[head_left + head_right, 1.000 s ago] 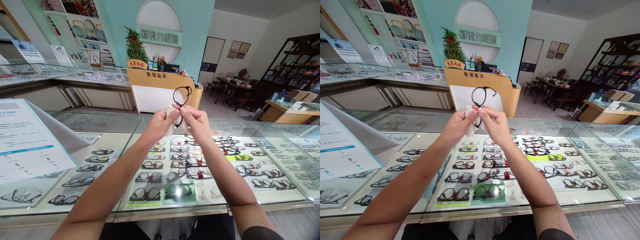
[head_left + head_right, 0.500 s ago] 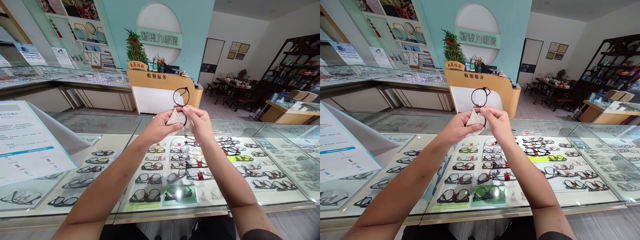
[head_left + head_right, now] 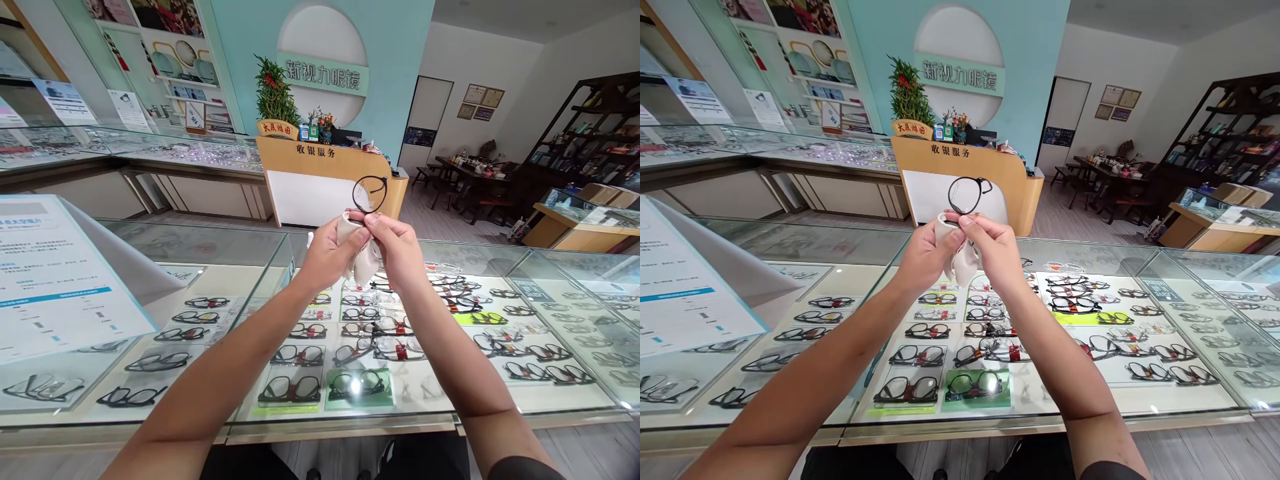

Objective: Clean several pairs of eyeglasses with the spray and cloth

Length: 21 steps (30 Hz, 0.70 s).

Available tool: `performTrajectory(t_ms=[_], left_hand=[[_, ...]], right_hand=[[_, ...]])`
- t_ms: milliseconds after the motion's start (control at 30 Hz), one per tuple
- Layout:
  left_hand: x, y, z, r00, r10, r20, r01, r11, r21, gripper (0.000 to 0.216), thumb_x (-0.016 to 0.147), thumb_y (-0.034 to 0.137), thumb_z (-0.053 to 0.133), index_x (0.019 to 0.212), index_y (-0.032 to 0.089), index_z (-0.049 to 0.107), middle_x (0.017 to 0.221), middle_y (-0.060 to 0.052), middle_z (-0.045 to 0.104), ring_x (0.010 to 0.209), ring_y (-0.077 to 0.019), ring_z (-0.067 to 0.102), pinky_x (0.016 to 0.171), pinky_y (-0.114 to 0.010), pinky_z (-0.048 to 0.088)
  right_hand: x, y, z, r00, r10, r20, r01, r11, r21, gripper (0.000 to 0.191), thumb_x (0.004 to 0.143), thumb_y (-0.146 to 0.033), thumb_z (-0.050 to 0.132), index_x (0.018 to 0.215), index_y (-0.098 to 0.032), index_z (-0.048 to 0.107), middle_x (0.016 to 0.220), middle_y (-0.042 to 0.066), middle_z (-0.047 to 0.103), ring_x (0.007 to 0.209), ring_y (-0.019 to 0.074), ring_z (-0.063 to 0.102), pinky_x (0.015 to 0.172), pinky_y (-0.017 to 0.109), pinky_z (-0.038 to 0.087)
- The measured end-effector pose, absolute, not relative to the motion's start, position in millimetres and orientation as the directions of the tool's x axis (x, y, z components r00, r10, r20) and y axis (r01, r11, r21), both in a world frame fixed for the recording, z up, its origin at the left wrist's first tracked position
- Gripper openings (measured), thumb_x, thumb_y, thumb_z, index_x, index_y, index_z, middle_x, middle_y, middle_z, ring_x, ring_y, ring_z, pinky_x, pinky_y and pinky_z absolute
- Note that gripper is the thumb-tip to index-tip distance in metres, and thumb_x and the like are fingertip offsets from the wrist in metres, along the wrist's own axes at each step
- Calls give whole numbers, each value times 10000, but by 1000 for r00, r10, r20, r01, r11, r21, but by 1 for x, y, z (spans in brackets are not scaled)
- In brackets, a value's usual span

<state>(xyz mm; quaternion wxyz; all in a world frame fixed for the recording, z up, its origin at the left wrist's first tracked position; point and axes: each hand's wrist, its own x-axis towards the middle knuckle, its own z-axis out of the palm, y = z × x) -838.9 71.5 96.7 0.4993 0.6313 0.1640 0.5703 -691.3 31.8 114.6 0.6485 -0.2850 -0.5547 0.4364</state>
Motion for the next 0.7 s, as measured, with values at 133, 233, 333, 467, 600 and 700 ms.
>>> performTrajectory(t_ms=[133,233,333,467,600,700], left_hand=[[-837,74,95,182,781,598,-341,-520,783,661,878,834,842,952,182,757,828,-9,673,742,-142,580,722,-285,506],[-843,76,98,240,773,587,-340,-500,797,668,896,851,812,984,191,768,787,-6,639,726,-154,569,693,-288,498],[-852,80,101,355,751,557,-314,-465,827,619,916,812,822,1005,202,765,775,-9,609,702,-159,554,631,-281,459],[-862,81,106,519,674,526,-309,-425,851,528,956,703,847,1001,190,730,752,11,548,634,-128,452,575,-272,368],[-862,76,111,557,651,516,-340,-389,856,530,907,601,933,1144,171,734,808,11,599,686,-134,492,637,-279,411],[-860,75,110,561,658,503,-337,-373,864,560,883,549,966,1210,163,727,847,0,645,744,-148,554,696,-280,458]], right_hand=[[-695,31,114,0,881,474,-293,453,-842,182,923,-430,890,1028,-294,952,1203,11,893,1244,264,780,1162,393,582],[-696,31,114,16,898,440,-331,420,-845,186,892,-437,907,1010,-296,939,1179,3,902,1217,266,798,1138,403,604],[-696,31,117,25,916,401,-370,381,-847,191,871,-437,908,995,-293,928,1140,11,911,1183,279,817,1103,427,631],[-695,29,120,27,923,385,-408,362,-838,184,860,-426,908,980,-288,921,1144,15,913,1121,273,826,1060,424,645],[-694,29,120,59,927,371,-384,364,-848,201,865,-459,909,968,-286,896,1176,15,908,1135,265,808,1035,402,633],[-693,29,122,44,930,365,-383,353,-854,223,861,-470,913,983,-285,894,1201,20,904,1153,268,803,1028,397,627]])
